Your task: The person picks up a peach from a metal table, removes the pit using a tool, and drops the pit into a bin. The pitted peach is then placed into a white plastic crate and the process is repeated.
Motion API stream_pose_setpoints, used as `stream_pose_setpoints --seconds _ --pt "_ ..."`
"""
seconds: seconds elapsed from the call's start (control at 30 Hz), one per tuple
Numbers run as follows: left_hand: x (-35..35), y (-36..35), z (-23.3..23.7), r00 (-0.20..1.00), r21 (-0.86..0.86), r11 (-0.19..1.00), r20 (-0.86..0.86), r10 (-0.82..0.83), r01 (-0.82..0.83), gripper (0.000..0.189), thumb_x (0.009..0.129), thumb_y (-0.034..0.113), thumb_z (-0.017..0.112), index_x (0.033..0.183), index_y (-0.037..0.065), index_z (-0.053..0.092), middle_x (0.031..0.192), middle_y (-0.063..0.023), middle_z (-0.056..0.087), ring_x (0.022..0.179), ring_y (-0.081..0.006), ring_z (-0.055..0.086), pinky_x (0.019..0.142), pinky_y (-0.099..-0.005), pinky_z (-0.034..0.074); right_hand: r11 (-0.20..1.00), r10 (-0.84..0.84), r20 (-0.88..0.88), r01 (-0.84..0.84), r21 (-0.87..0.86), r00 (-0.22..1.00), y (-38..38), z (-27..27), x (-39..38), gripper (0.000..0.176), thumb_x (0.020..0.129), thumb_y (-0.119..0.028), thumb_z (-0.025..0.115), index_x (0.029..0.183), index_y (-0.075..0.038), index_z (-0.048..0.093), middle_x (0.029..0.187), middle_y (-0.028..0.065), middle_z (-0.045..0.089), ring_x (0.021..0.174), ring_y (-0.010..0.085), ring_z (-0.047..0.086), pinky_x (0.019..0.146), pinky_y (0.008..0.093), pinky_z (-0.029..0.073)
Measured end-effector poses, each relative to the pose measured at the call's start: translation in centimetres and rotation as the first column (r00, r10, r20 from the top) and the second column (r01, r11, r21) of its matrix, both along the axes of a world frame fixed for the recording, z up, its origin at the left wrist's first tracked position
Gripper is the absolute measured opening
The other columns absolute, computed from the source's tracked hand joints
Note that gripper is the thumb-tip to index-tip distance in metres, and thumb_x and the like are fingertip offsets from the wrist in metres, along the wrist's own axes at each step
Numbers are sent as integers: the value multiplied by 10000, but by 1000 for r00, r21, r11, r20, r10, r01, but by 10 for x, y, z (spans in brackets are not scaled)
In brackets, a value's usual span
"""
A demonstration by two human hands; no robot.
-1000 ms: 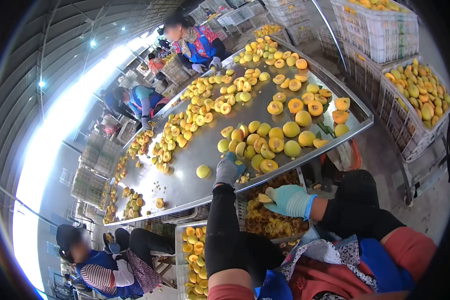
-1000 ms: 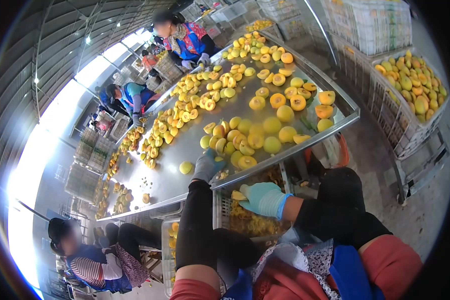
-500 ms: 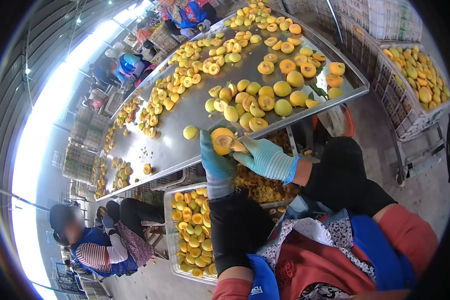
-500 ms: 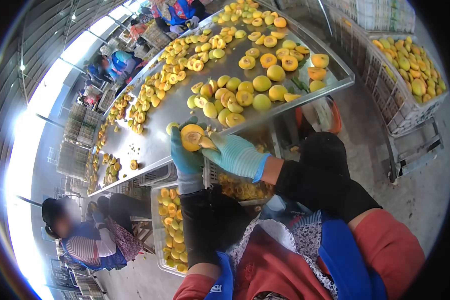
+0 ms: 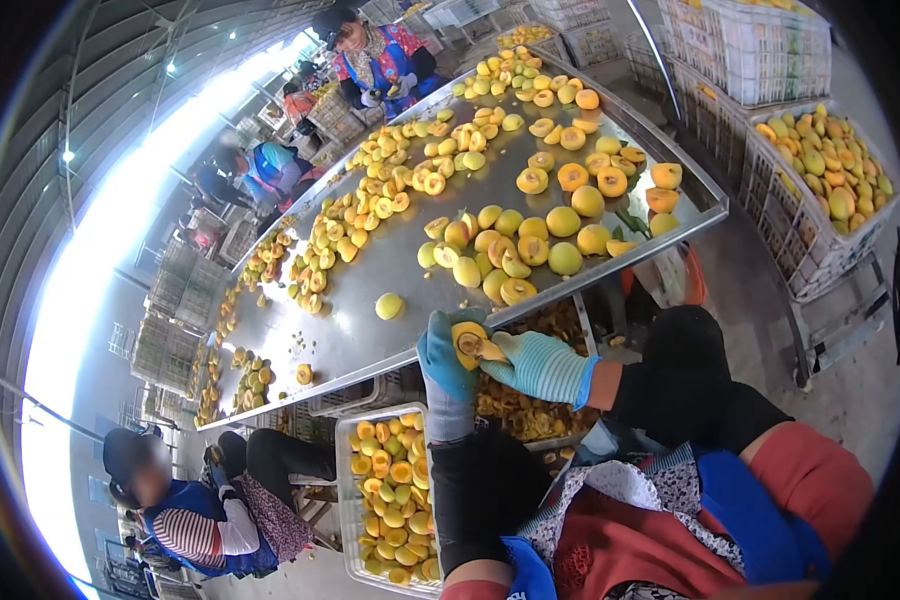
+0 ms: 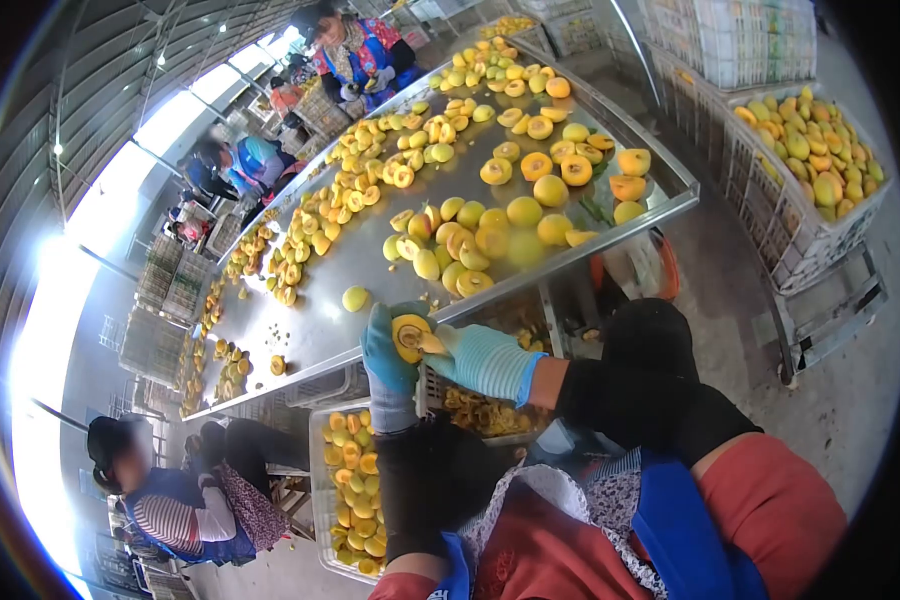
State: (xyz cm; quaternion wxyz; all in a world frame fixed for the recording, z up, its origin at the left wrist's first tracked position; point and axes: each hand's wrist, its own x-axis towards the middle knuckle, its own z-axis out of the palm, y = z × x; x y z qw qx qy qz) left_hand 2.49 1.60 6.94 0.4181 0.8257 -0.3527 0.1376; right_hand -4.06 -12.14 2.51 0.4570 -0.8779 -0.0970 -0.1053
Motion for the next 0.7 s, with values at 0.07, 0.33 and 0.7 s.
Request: stream_pose_setpoints --seconds 0.07,0.33,0.7 --pt "5 6 0 830 -299 954 -525 -187 25 528 1031 390 343 1092 -54 623 841 -113 682 746 -177 644 745 -313 525 999 5 -3 -5 53 1000 1 -7 -1 336 919 -352 577 985 -24 540 818 235 648 784 444 630 696 497 501" --pt "-16 -15 5 878 -620 784 -348 -329 47 596 1023 495 333 1316 -12 446 1162 -162 595 1012 -234 606 897 -348 496 911 41 52 -58 409 998 10 12 -8 336 953 -300 505 1049 8 597 967 263 639 946 435 609 797 465 492" --pt "-5 -14 -23 777 -825 535 -454 -435 -182 425 1025 412 351 1009 16 504 936 -165 634 793 -295 648 747 -438 574 984 67 -19 -63 167 998 11 5 -4 318 958 -310 517 1012 -2 574 901 251 642 879 418 634 748 490 500"
